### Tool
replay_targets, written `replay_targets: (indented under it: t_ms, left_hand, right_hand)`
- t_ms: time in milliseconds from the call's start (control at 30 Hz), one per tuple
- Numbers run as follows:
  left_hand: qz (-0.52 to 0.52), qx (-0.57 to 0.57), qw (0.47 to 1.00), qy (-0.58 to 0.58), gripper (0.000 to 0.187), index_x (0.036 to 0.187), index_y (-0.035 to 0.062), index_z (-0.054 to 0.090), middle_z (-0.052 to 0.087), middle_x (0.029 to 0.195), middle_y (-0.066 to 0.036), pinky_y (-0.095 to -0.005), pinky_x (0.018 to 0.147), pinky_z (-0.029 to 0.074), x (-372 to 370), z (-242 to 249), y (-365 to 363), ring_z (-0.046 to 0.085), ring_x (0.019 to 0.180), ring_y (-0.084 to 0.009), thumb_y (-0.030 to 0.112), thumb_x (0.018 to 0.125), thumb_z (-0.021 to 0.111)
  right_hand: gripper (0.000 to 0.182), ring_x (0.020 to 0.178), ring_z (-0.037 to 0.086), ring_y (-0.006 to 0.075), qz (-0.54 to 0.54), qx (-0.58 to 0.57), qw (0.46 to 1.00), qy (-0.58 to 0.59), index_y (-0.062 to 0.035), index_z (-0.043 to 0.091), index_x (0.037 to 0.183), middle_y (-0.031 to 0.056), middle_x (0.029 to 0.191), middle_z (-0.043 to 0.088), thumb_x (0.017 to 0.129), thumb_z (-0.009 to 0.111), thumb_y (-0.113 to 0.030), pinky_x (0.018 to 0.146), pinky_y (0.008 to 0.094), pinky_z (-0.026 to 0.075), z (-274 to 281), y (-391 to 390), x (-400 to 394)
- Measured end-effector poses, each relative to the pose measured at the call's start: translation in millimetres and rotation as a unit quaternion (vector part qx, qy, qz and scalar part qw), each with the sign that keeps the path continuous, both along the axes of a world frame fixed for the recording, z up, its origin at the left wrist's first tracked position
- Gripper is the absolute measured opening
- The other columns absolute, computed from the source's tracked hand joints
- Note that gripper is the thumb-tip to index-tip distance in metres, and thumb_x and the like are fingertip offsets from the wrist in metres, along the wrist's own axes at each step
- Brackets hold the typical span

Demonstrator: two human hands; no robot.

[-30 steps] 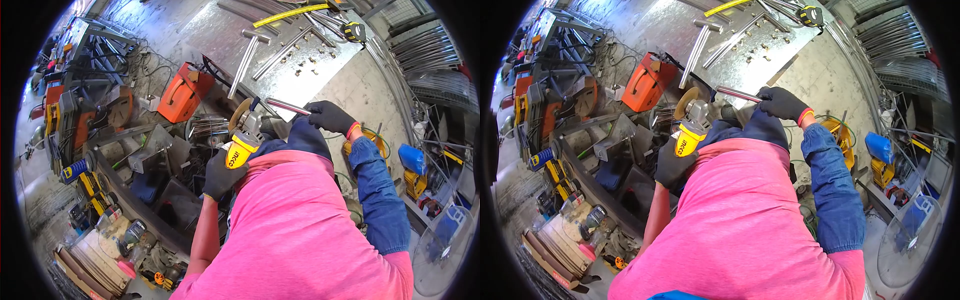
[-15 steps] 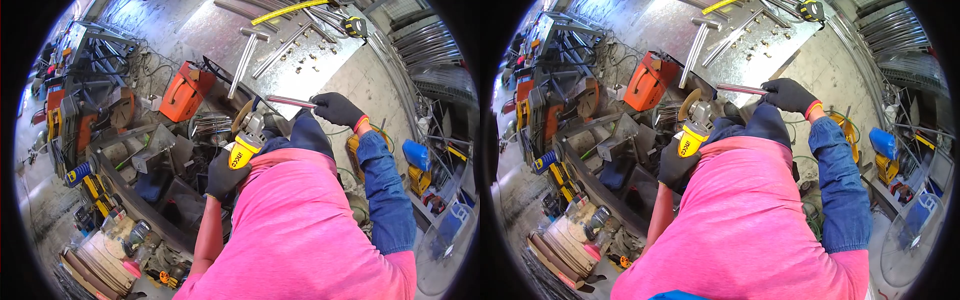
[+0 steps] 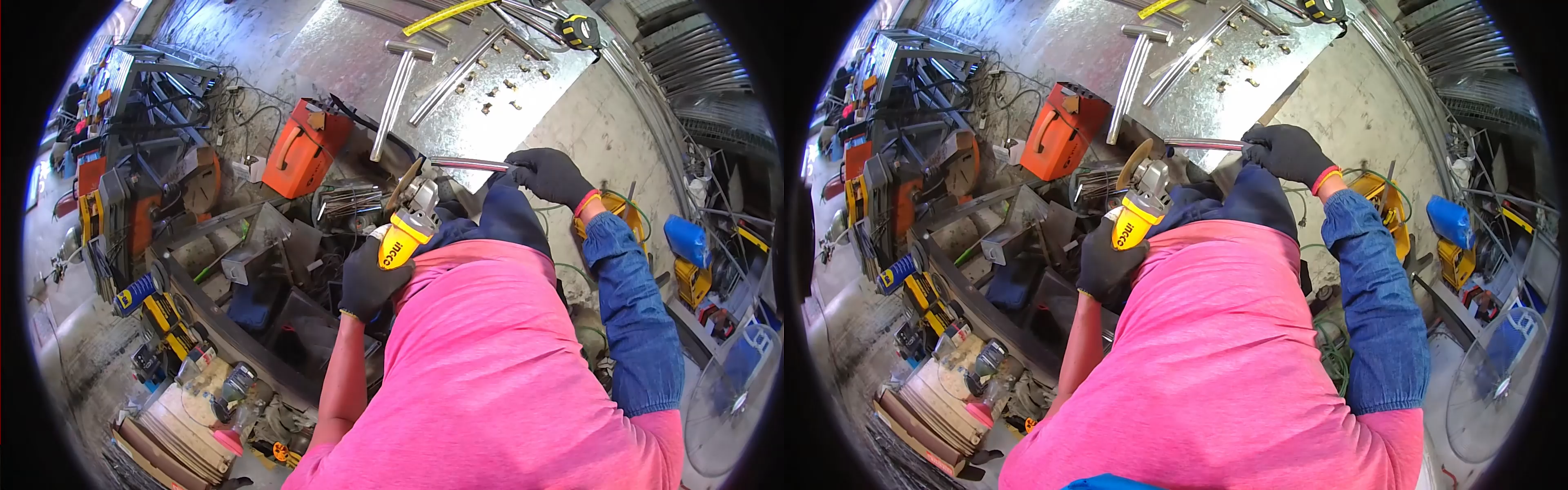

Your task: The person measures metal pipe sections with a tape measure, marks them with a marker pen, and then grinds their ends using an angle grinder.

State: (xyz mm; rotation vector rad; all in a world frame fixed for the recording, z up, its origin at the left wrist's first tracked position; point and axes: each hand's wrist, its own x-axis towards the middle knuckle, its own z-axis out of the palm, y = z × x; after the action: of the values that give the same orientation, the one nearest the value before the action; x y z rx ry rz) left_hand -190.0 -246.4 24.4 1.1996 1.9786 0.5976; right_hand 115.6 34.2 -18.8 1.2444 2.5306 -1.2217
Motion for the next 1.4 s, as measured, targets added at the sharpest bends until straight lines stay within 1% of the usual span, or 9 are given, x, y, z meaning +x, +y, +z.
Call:
replay_targets:
  t_ms: [133, 200, 300, 533, 600, 733, 800, 1000, 1400]
  left_hand:
    - [-0.02, -0.002, 1.0, 0.021, 0.073, 0.137, 0.0003, 0.067, 0.077, 0.108, -0.024, -0.0465, 0.082, 0.059, -4, 1, 5, 0.076, 0.095, -0.0406, 0.034, 0.077, 0.091]
    - [-0.03, -0.012, 0.999, 0.022, 0.071, 0.136, -0.0001, 0.068, 0.077, 0.108, -0.024, -0.0472, 0.083, 0.059, -4, 2, 8, 0.076, 0.097, -0.0412, 0.034, 0.078, 0.091]
    - [-0.03, 0.014, 0.999, 0.009, 0.071, 0.135, 0.0006, 0.068, 0.077, 0.107, -0.024, -0.0474, 0.083, 0.06, -5, -5, 7, 0.076, 0.096, -0.0412, 0.034, 0.077, 0.091]
    - [-0.043, -0.002, 0.998, 0.035, 0.073, 0.136, 0.0019, 0.068, 0.077, 0.106, -0.023, -0.0464, 0.082, 0.06, -5, -8, 11, 0.076, 0.095, -0.0409, 0.035, 0.076, 0.092]
    - [-0.046, 0.019, 0.998, 0.035, 0.074, 0.136, 0.0025, 0.067, 0.077, 0.104, -0.023, -0.047, 0.081, 0.06, -4, -9, 11, 0.076, 0.094, -0.0409, 0.037, 0.076, 0.092]
    - [-0.045, 0.003, 0.998, 0.032, 0.075, 0.136, 0.003, 0.067, 0.077, 0.103, -0.023, -0.0472, 0.08, 0.06, -5, -14, 11, 0.076, 0.093, -0.0409, 0.039, 0.075, 0.092]
    - [-0.052, -0.004, 0.997, 0.05, 0.076, 0.136, 0.003, 0.067, 0.077, 0.104, -0.023, -0.047, 0.08, 0.06, -6, -17, 10, 0.076, 0.093, -0.0406, 0.04, 0.075, 0.092]
    - [-0.047, 0.003, 0.998, 0.032, 0.075, 0.135, 0.0028, 0.068, 0.077, 0.104, -0.023, -0.047, 0.081, 0.06, -4, -14, 14, 0.076, 0.093, -0.0405, 0.04, 0.075, 0.092]
    - [-0.045, 0.016, 0.999, 0.019, 0.075, 0.135, 0.0025, 0.068, 0.077, 0.104, -0.023, -0.0465, 0.082, 0.06, -3, -14, 15, 0.076, 0.094, -0.0401, 0.038, 0.074, 0.092]
  right_hand:
    - [0.033, 0.077, 0.072, 0.0171, -0.018, -0.069, 0.997, 0.02, -0.0055, 0.078, 0.128, 0.0098, 0.093, 0.08, 0.103, 0.068, -0.024, 0.075, 0.0336, 0.058, -10, 4, 0]
    - [0.033, 0.069, 0.064, 0.0114, -0.04, -0.159, 0.986, 0.003, -0.0055, 0.078, 0.128, 0.0046, 0.083, 0.074, 0.104, 0.067, -0.025, 0.066, 0.0308, 0.053, -9, 10, -2]
    - [0.033, 0.066, 0.058, 0.0075, -0.031, -0.195, 0.98, 0.02, -0.0055, 0.079, 0.127, 0.0003, 0.078, 0.069, 0.105, 0.067, -0.027, 0.06, 0.0281, 0.049, -11, 14, -2]
    - [0.033, 0.065, 0.057, 0.0078, -0.014, -0.212, 0.977, 0.004, -0.0058, 0.079, 0.122, -0.0011, 0.076, 0.066, 0.106, 0.067, -0.032, 0.06, 0.0284, 0.048, -8, 17, -5]
    - [0.032, 0.064, 0.055, 0.0079, -0.024, -0.211, 0.977, 0.032, -0.0056, 0.079, 0.121, -0.0018, 0.074, 0.064, 0.107, 0.065, -0.031, 0.061, 0.0283, 0.047, -12, 16, -5]
    - [0.032, 0.063, 0.054, 0.0078, -0.045, -0.248, 0.968, 0.011, -0.0054, 0.079, 0.12, -0.0026, 0.072, 0.062, 0.108, 0.064, -0.031, 0.061, 0.0281, 0.047, -2, 21, -9]
    - [0.033, 0.077, 0.063, 0.0123, -0.041, -0.277, 0.96, -0.028, -0.0026, 0.078, 0.122, 0.0049, 0.089, 0.074, 0.105, 0.065, -0.028, 0.073, 0.0315, 0.054, 2, 25, -11]
    - [0.033, 0.076, 0.062, 0.011, -0.051, -0.291, 0.955, -0.033, -0.0018, 0.078, 0.121, 0.0029, 0.088, 0.073, 0.106, 0.065, -0.028, 0.071, 0.0308, 0.054, 18, 26, -17]
    - [0.034, 0.075, 0.061, 0.0112, -0.033, -0.28, 0.959, -0.017, -0.0029, 0.079, 0.12, 0.003, 0.086, 0.072, 0.107, 0.064, -0.031, 0.071, 0.031, 0.052, -7, 26, -9]
